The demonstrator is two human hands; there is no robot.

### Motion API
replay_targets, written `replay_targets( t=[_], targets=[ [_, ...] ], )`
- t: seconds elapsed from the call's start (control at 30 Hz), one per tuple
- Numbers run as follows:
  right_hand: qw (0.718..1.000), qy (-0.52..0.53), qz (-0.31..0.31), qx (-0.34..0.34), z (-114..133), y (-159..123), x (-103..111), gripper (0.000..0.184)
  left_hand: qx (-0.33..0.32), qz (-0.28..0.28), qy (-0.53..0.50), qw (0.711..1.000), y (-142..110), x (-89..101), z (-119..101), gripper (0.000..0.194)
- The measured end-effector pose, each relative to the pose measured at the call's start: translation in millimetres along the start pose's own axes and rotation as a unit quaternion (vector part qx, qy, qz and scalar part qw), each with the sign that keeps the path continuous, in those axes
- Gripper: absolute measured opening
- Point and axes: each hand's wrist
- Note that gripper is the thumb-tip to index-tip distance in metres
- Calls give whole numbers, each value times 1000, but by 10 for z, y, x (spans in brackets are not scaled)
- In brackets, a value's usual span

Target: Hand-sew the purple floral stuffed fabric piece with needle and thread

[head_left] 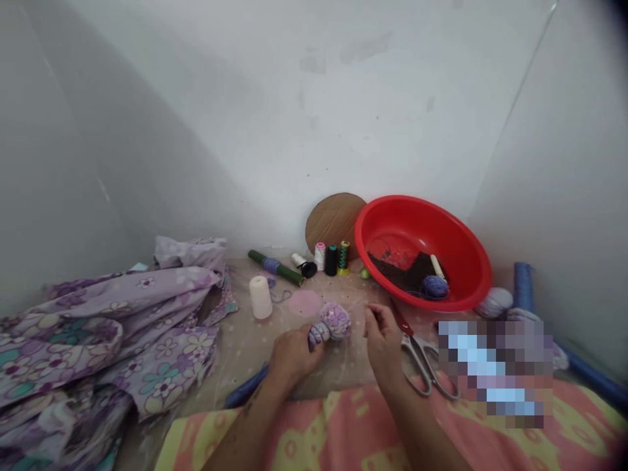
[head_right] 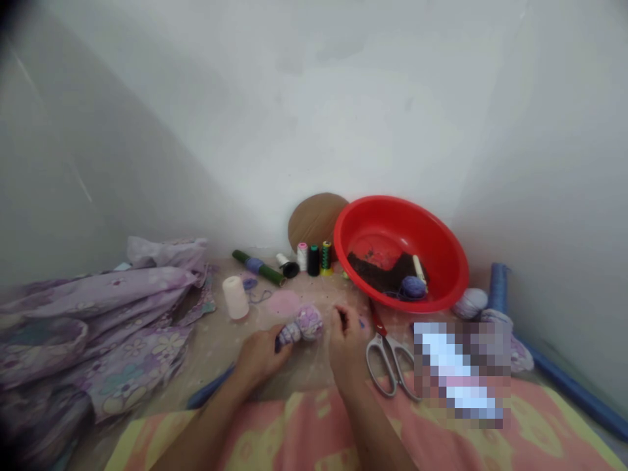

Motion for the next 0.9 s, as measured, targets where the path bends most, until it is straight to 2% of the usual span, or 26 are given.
replay_targets(
  t=[0.17,0.43,0.57,0.9],
  targets=[
    [981,-85,172,14,-8,-97,-83,27,-11,0,-8,1000,-11,19,7,43],
    [945,-172,277,25,-122,-171,-149,21,1,14,-24,1000,-11,7,2,50],
    [931,-194,308,21,-107,-167,-142,21,-1,8,-21,1000,-5,-19,16,49],
    [921,-226,316,14,-94,-180,-133,20,10,11,-32,999,-24,17,4,46]
  ],
)
Point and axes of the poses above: each hand's wrist, its own y-axis towards the middle knuckle, its own x-axis out of the back of the hand, z = x × y, and after that the axes turned 7 degrees about -x, right-handed
